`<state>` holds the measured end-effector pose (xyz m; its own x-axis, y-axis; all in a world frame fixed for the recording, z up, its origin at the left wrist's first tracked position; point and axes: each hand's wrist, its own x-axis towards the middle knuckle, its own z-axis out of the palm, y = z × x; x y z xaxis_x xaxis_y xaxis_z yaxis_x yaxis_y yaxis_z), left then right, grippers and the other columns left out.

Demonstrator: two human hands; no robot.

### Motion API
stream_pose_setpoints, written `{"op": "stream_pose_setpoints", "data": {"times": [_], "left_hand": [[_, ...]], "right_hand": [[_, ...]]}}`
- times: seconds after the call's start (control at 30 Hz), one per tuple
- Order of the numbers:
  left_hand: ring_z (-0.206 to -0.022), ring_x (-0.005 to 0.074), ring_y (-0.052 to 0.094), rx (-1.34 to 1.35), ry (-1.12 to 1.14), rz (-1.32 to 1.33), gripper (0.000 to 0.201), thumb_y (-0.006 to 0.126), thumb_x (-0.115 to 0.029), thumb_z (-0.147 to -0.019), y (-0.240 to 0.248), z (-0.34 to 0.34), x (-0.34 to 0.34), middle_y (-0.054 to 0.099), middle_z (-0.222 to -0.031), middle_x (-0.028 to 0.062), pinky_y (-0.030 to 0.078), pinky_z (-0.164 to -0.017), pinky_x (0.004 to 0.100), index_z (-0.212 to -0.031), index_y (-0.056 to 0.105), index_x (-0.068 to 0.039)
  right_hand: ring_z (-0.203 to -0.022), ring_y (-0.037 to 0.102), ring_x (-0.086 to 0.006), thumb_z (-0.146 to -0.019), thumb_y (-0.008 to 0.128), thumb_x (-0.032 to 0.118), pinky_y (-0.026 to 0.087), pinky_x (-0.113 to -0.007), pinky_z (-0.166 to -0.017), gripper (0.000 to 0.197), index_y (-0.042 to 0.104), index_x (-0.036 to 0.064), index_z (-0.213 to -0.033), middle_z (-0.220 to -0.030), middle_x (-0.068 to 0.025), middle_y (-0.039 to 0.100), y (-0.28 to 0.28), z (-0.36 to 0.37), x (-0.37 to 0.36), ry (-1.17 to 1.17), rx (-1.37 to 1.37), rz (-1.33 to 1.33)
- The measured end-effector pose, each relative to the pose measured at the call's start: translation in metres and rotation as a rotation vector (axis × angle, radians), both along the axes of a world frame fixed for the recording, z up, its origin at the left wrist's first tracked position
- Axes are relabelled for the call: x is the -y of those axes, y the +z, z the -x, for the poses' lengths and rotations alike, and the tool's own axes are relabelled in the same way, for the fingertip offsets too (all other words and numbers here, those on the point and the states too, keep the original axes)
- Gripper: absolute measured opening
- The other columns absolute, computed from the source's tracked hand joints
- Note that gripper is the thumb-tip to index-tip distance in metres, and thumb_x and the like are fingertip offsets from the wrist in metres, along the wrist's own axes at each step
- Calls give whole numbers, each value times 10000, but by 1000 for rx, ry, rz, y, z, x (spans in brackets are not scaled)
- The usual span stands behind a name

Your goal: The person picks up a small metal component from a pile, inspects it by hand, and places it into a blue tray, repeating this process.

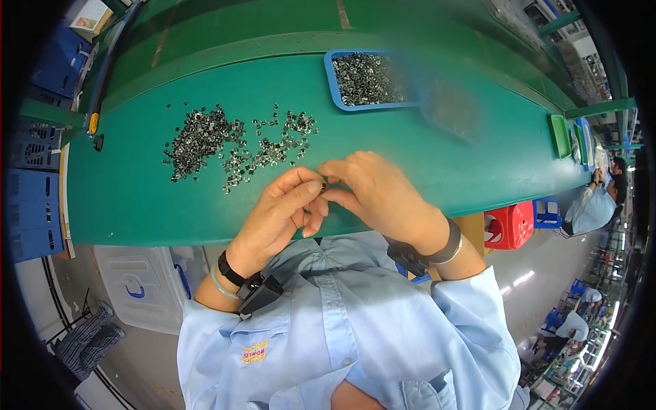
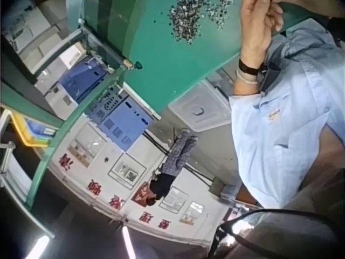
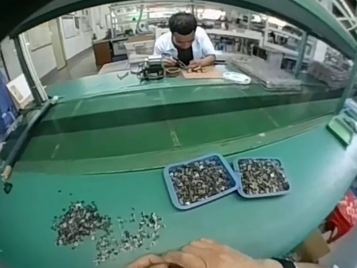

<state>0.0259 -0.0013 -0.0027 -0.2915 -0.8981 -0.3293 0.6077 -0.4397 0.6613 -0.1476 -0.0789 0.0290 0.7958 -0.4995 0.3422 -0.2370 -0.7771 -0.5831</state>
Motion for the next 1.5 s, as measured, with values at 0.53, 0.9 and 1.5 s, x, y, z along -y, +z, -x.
{"op": "stream_pose_setpoints", "data": {"times": [0.53, 0.9, 1.5], "left_hand": [[-563, 99, 538, -14, 155, 93, 178, 507, -217, -960, 2, 12, -5, 599, -755, 55, 398, -460, 226, -973, 530, -41], [-539, 101, 520, -141, 215, 104, 159, 555, -217, -934, -13, 19, -5, 583, -687, 43, 401, -480, 225, -929, 535, -60], [-524, 110, 505, 64, 229, 73, 156, 524, -209, -949, 15, 14, -6, 578, -681, 51, 387, -470, 226, -927, 529, -55]], "right_hand": [[-731, 583, -223, -730, 703, 36, 473, -320, -635, 150, 634, 54, -863, -813, -55, 600, -22, -4, -4, -147, 325, -100], [-775, 579, -204, -754, 688, 19, 471, -309, -654, 152, 625, 69, -882, -835, -50, 612, -25, -5, -19, -230, 347, -272], [-756, 599, -218, -738, 709, 38, 483, -308, -634, 170, 618, 66, -879, -842, -57, 626, -19, -3, -13, -210, 325, -89]]}}
